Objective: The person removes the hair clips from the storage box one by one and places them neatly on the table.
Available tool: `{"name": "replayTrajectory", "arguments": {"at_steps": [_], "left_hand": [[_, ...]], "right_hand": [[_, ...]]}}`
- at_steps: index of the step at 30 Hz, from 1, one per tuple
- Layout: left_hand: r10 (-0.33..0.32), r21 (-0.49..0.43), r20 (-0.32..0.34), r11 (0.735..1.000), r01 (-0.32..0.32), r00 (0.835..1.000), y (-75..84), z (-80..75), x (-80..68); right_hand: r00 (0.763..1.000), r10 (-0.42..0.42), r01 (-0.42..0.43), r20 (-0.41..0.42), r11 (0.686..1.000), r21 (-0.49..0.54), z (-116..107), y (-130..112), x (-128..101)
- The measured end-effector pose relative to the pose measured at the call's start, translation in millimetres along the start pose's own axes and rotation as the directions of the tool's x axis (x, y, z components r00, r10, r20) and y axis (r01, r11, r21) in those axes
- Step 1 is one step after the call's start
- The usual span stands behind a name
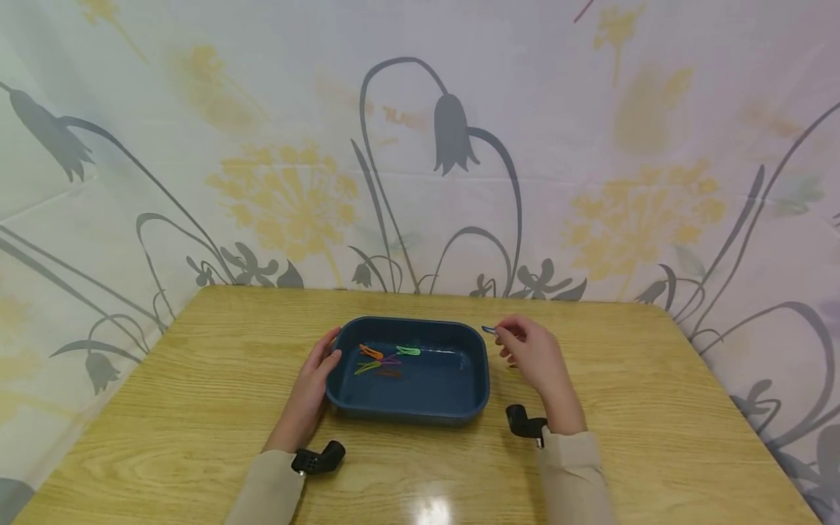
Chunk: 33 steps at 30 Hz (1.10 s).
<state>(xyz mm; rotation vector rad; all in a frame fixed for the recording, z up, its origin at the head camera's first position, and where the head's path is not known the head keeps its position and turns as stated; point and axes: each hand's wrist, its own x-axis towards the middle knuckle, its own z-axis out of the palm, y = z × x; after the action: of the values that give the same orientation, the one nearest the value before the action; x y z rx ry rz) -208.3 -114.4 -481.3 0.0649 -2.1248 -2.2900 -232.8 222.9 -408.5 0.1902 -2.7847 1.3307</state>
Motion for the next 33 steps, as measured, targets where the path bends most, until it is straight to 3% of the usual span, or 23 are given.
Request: {"name": "replayTrajectory", "arguments": {"at_steps": [17, 25, 33], "left_hand": [[0.012, -0.004, -0.005, 1.000, -0.012, 1.000, -0.3, 0.6, -1.1], [-0.015, -0.012, -0.002, 1.000, 0.015, 1.000, -0.1, 0.4, -0.7], [0.006, -0.007, 0.003, 1.000, -0.006, 1.000, 0.7, 0.1, -0.4]], "right_hand": [[0.995, 0.098, -0.098, 0.015, 0.995, -0.029, 1, 21, 1], [0.994, 0.109, -0.109, -0.004, 0.993, -0.051, 2, 27, 1], [0.992, 0.128, -0.129, -0.017, 0.987, -0.099, 2, 32, 1]]}}
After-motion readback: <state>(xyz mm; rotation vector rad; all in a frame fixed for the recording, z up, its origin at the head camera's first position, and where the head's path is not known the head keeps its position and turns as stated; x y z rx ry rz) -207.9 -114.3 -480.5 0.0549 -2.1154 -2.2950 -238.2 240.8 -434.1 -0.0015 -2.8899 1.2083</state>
